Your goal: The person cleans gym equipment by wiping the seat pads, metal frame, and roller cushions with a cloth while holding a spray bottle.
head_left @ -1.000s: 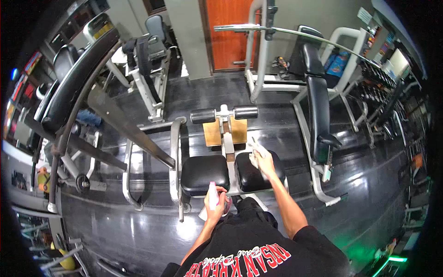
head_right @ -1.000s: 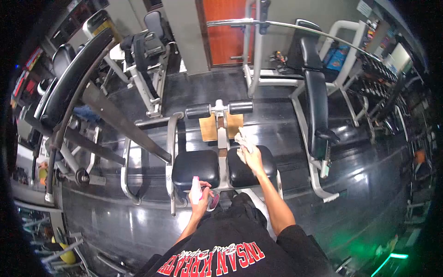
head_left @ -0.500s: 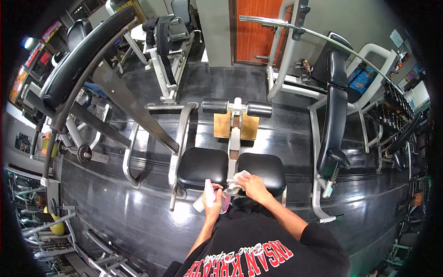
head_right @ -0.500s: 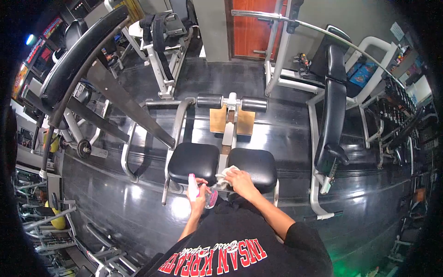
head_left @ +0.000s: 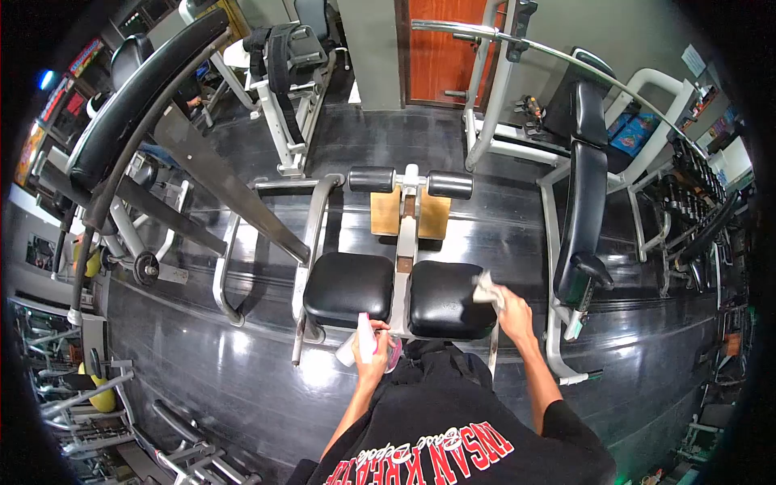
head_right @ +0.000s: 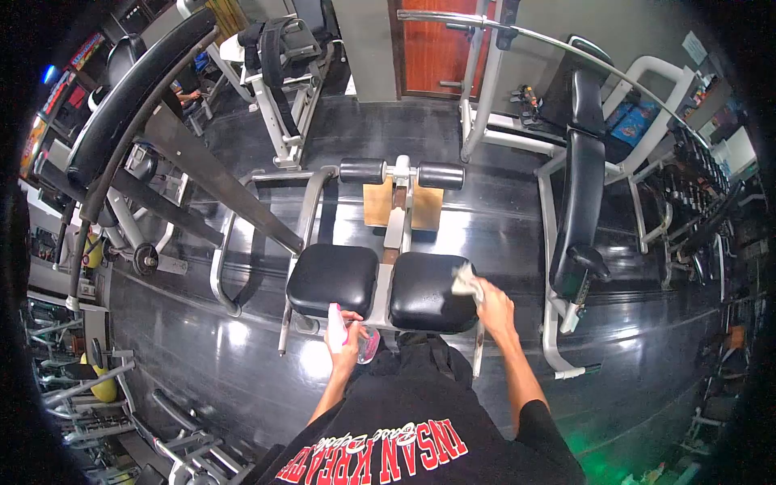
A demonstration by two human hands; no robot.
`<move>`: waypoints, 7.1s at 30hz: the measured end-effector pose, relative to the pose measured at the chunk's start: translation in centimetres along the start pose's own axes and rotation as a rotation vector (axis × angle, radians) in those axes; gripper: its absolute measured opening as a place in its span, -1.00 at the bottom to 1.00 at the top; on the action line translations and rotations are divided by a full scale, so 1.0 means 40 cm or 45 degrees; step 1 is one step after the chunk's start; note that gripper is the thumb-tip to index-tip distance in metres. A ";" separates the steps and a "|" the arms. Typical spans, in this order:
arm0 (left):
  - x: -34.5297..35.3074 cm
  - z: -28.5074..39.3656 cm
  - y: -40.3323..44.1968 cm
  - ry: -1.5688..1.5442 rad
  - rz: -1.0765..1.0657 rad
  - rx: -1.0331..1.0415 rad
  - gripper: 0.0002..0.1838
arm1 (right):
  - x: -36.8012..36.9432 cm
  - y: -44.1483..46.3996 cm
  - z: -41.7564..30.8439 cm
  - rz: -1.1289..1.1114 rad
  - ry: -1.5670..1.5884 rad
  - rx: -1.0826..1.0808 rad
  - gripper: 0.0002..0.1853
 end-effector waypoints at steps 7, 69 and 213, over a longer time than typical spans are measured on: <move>0.001 0.016 -0.004 0.047 -0.014 0.010 -0.81 | 0.340 0.151 -0.108 -0.296 -0.190 -0.369 -0.60; 0.107 0.057 0.122 -0.061 -0.152 0.048 -0.84 | 0.349 0.264 0.054 -0.258 0.031 -0.593 -0.61; -0.195 -0.033 -0.153 0.023 -0.203 -0.018 -0.82 | 0.247 0.226 0.112 0.126 -0.158 0.039 -0.66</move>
Point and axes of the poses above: each hand's wrist, its own y-axis towards the middle knuckle, its own x-axis out of the palm, z = x × y, the point moved 1 cm from there along y, towards the middle knuckle, and after that the axes turned 9 degrees about y, right-handed, at the moved point
